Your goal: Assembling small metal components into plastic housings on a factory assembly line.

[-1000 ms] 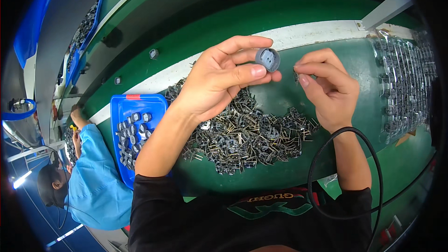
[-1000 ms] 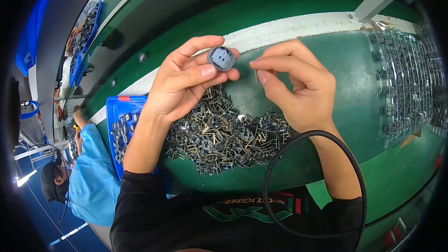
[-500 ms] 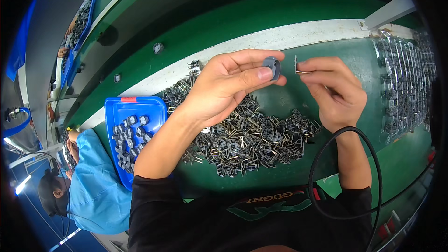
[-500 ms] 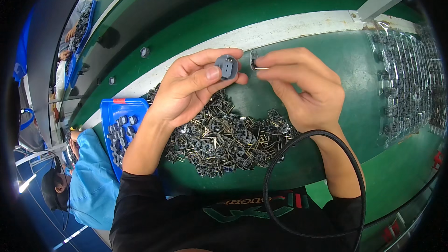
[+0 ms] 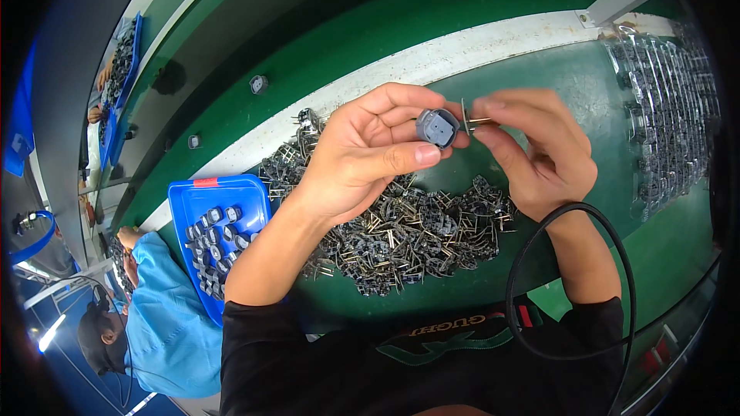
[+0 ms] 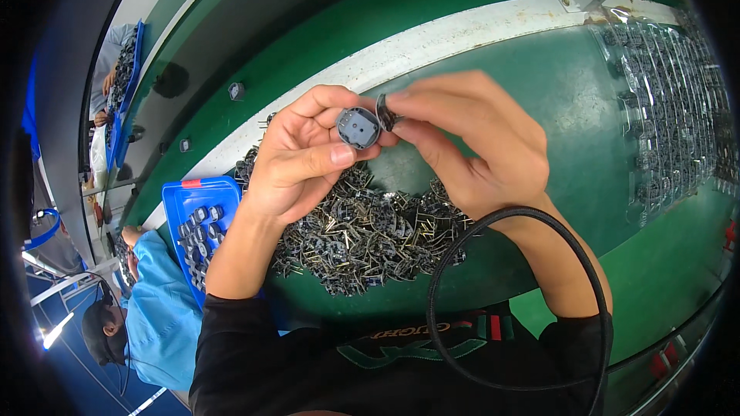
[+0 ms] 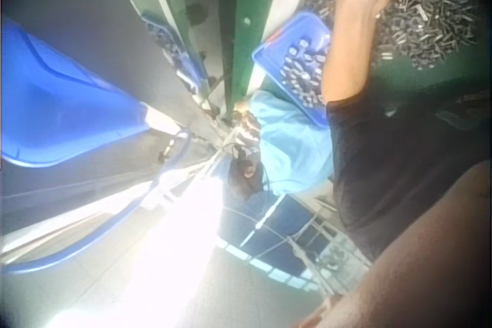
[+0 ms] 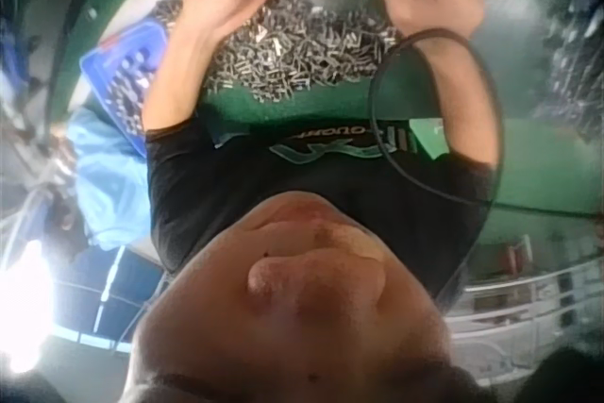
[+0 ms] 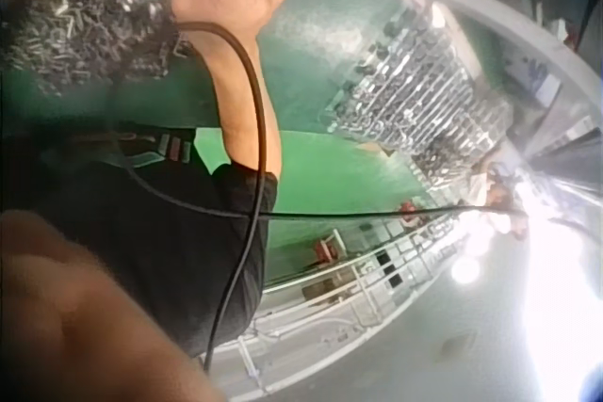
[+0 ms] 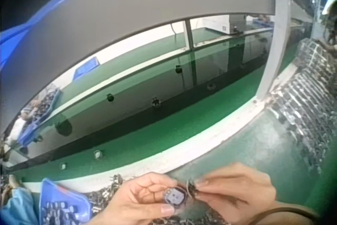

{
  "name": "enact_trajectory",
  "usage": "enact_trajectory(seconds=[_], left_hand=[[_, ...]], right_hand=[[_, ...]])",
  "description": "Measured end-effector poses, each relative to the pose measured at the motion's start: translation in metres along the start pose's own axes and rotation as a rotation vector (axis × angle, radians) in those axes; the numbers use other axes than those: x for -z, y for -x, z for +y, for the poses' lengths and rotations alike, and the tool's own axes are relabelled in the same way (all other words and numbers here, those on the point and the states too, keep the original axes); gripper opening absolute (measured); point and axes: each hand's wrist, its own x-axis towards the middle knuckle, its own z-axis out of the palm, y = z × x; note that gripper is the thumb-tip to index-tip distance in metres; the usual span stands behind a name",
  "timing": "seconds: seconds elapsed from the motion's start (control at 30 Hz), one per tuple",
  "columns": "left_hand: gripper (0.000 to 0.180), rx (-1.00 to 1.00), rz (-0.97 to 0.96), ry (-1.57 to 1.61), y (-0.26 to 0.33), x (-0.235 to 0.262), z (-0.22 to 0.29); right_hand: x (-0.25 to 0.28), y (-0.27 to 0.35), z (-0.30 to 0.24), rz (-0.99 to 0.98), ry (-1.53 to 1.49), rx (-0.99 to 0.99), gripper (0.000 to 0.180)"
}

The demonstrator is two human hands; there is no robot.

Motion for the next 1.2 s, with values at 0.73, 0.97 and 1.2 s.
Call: enact_trajectory(seconds=[0.73,0.97,1.2], left_hand=[[0.034,-0.08,0.14,-0.389,0.004,-0.013,-0.013],[0.036,-0.137,0.163,-0.412,0.005,-0.017,-0.012],[0.03,-0.117,0.236,-0.495,0.007,-0.024,-0.007]], right_hand=[[-0.004,0.003,-0.02,-0.129,0.235,0.023,0.058],[-0.004,0.007,-0.026,-0.182,0.321,0.058,0.058],[-0.02,0.013,-0.018,-0.102,0.352,0.177,0.054]])
